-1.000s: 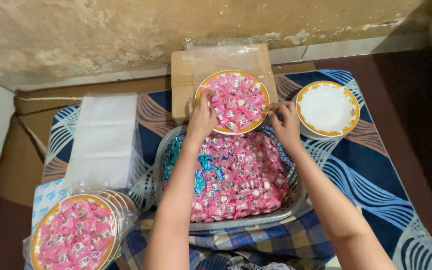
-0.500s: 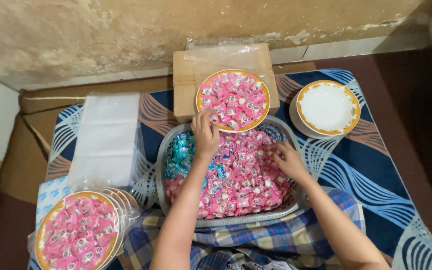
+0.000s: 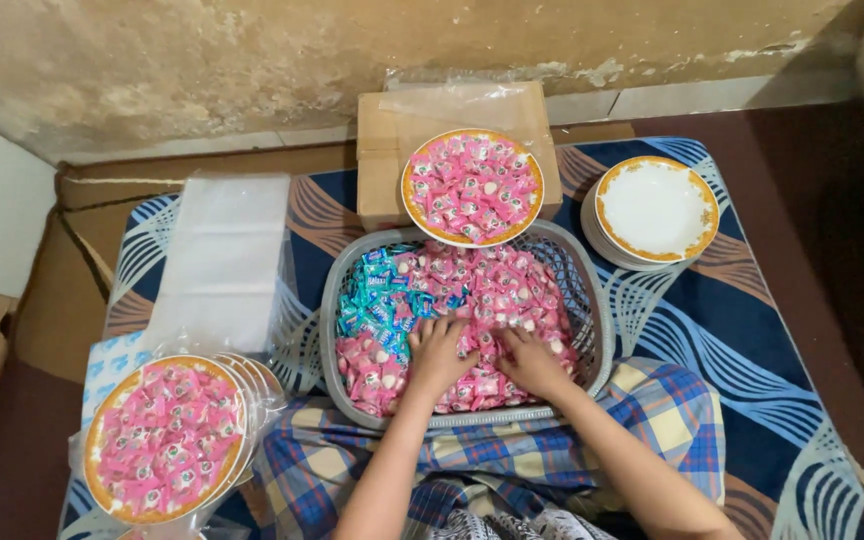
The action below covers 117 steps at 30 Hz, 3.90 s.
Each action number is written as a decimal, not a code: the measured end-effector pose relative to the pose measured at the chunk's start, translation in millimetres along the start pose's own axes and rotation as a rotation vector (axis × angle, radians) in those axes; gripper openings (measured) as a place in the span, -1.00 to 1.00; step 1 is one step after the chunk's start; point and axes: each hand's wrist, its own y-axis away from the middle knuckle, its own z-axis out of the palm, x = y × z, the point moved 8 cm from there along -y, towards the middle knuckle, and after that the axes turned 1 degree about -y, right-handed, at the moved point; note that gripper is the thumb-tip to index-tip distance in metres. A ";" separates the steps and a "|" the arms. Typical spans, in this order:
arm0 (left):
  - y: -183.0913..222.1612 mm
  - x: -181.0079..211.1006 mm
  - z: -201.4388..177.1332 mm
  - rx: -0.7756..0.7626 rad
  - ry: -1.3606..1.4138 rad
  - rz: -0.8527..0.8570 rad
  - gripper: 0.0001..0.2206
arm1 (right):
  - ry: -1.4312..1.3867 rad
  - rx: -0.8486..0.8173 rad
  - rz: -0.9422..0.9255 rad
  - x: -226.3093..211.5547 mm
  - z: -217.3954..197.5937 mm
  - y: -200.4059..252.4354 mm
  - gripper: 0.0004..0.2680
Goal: Arranging small pink wrapped food packets from a central bin onto decorative plates in a circular pattern.
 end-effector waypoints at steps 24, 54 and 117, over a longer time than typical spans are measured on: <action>31.2 -63.9 -40.5 0.622 0.971 -0.374 -0.85 | -1.163 0.423 0.242 44.5 -33.3 17.8 -0.82; -13.2 -40.7 -117.9 0.747 1.095 -0.386 -0.78 | -0.584 0.852 -0.073 21.3 -221.9 -81.4 -0.84; 2.2 -62.1 24.1 0.350 1.629 -0.094 -0.44 | -1.250 0.325 0.240 0.0 -60.3 56.6 -0.66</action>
